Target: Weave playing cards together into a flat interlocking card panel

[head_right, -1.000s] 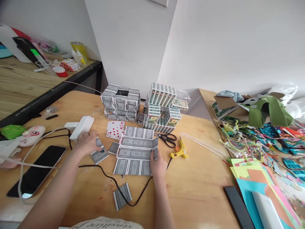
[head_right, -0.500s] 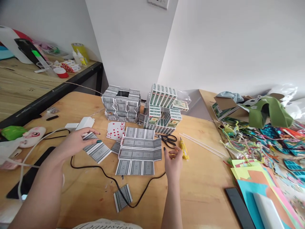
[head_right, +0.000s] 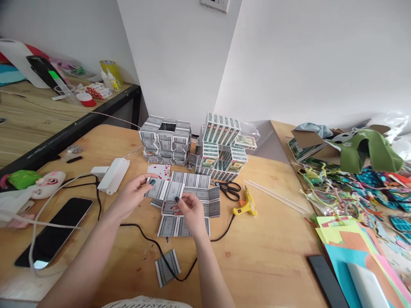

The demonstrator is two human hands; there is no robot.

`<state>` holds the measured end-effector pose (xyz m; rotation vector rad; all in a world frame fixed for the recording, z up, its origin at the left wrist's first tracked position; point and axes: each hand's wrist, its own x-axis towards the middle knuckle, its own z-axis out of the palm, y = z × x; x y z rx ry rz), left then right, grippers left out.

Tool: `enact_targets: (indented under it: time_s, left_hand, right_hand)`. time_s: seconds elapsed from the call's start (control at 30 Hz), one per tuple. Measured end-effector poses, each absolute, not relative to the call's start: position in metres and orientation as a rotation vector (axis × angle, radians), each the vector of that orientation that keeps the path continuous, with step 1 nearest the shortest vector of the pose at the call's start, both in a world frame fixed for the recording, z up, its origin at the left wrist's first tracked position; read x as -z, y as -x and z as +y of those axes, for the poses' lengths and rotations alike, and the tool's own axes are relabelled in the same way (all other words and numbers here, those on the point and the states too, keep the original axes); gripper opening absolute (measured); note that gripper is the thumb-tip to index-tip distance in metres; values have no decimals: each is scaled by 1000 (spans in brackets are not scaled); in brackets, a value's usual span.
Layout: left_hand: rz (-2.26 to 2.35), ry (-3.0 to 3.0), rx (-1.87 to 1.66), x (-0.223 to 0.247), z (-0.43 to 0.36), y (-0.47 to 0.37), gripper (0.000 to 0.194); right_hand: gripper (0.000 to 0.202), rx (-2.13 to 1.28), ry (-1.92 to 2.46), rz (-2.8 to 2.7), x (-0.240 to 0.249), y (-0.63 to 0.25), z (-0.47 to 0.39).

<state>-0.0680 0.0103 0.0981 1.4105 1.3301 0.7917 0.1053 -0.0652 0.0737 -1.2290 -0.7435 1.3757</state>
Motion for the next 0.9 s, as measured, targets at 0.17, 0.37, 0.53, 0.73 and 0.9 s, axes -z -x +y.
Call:
enact_targets:
  time_s: [0.17,0.37,0.53,0.73,0.9]
  left_hand:
    - [1275,-1316,-775,-93,10,68,41]
    - [1265,-1221,-743,-97,8,68,41]
    - [1261,-1398,-629,-98,6,79,40]
    - [1092,-1536,-394,-101,-1,79,33]
    - [1374,-1710,-501,-95,1,76,25]
  right_hand:
    - [33,-1379,1227,-688,-69,-105,-63]
    - [31,-1363,1223,-636,-59,-103,-64]
    - [34,-1329,1203,-554,-52,-99,-62]
    - [32,-1331,1170,-609,-51,-93,-50]
    - [28,-1255,1227,-820,-46,-91,-39]
